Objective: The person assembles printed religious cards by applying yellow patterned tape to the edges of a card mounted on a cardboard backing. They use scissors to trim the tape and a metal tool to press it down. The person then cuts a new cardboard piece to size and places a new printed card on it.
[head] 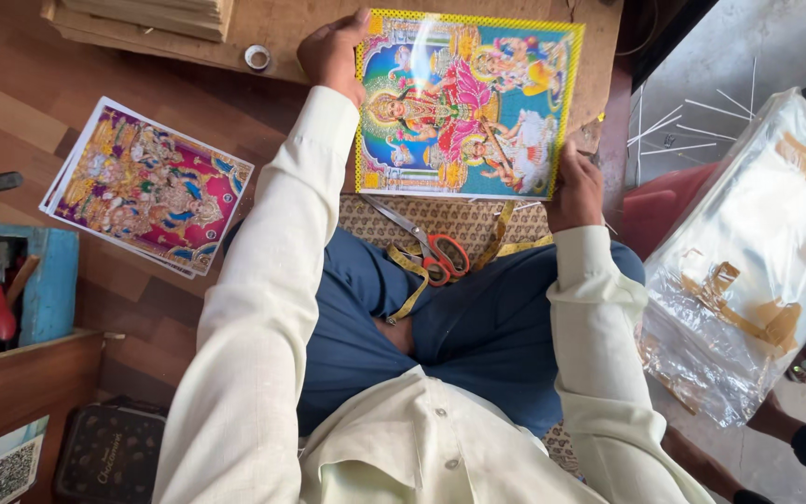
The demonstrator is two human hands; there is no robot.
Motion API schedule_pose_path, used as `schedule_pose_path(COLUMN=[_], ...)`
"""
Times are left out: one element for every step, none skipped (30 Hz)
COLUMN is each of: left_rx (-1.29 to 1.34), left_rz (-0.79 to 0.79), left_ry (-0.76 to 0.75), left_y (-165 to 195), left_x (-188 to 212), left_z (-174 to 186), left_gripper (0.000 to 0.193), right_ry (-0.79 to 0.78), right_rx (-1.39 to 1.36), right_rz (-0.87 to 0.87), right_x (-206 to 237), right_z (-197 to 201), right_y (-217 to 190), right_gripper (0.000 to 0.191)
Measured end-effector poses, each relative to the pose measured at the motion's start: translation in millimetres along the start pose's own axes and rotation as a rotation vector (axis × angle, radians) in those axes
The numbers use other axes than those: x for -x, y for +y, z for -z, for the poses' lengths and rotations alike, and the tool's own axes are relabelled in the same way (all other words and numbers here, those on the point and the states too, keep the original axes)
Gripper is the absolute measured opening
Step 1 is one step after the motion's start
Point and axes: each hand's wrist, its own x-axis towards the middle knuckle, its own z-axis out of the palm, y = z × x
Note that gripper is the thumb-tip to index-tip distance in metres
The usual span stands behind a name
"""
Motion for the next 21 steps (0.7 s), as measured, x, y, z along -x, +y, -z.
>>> schedule_pose_path(left_rx=[-0.018, -0.039, -0.189, -0.335, -0.477, -0.642, -0.806, -0.973, -1.052, -1.127, -0.889, -0.621, -0.476, -0.328, -0.178, -0.154, -0.13, -0.106, -0.076, -0.049, -0.021], left_rz=[-0.004, -0.007, -0.088, -0.17, -0.259, -0.489, -0.714, -0.936, -0.865, -0.795, -0.302, 0.176, 0.282, 0.387, 0.485, 0.485, 0.485, 0.481, 0.475, 0.475, 0.486], left_ry=[0.032, 0.061, -0.008, -0.078, -0.144, -0.106, -0.068, -0.037, -0.007, 0.025, -0.024, -0.085, -0.112, -0.134, -0.151, -0.126, -0.102, -0.082, -0.091, -0.098, -0.106], left_y=[-8, -16, -22, -29, -35, -42, -50, -57, -63, -69, -74, -78, -81, -83, -85, -87, -88, -89, -89, -88, -87], left_x=[-1, -3, -1, 1, 3, 7, 17, 30, 44, 55, 65, 70, 70, 71, 69, 65, 63, 60, 59, 59, 63], left_z=[0, 2, 6, 13, 19, 28, 40, 54, 65, 74, 85, 92, 98, 104, 108, 110, 111, 110, 109, 107, 105], left_gripper=[0.019, 0.019, 0.022, 0.026, 0.03, 0.035, 0.042, 0.049, 0.053, 0.056, 0.05, 0.044, 0.036, 0.028, 0.022, 0.019, 0.016, 0.014, 0.013, 0.013, 0.013], right_ry=[0.015, 0.013, 0.015, 0.017, 0.035, 0.047, 0.061, 0.071, 0.078, 0.083, 0.111, 0.141, 0.171, 0.271, 0.368, 0.46, 0.442, 0.422, 0.399, 0.339, 0.289], right_rx=[0.02, 0.005, -0.011, -0.024, -0.043, -0.063, -0.079, -0.078, -0.079, -0.08, -0.065, -0.051, -0.036, -0.028, -0.019, -0.009, -0.03, -0.053, -0.079, -0.114, -0.145], right_rz=[-0.01, -0.034, -0.055, -0.075, -0.058, -0.045, -0.038, -0.086, -0.127, -0.165, -0.161, -0.157, -0.152, -0.218, -0.285, -0.352, -0.396, -0.437, -0.48, -0.405, -0.332], right_x=[-3, -9, -18, -27, -37, -47, -54, -60, -67, -73, -78, -81, -83, -82, -80, -78, -74, -70, -70, -71, -71], right_z=[2, 5, 9, 14, 18, 19, 21, 20, 16, 10, 4, -2, -7, -11, -13, -15, -14, -11, -9, -6, -2], right_y=[7, 14, 19, 25, 30, 35, 38, 42, 43, 43, 44, 48, 51, 54, 57, 63, 69, 74, 80, 85, 88], right_gripper=[0.037, 0.033, 0.029, 0.026, 0.024, 0.023, 0.023, 0.022, 0.022, 0.021, 0.019, 0.017, 0.016, 0.018, 0.02, 0.022, 0.025, 0.027, 0.03, 0.027, 0.024])
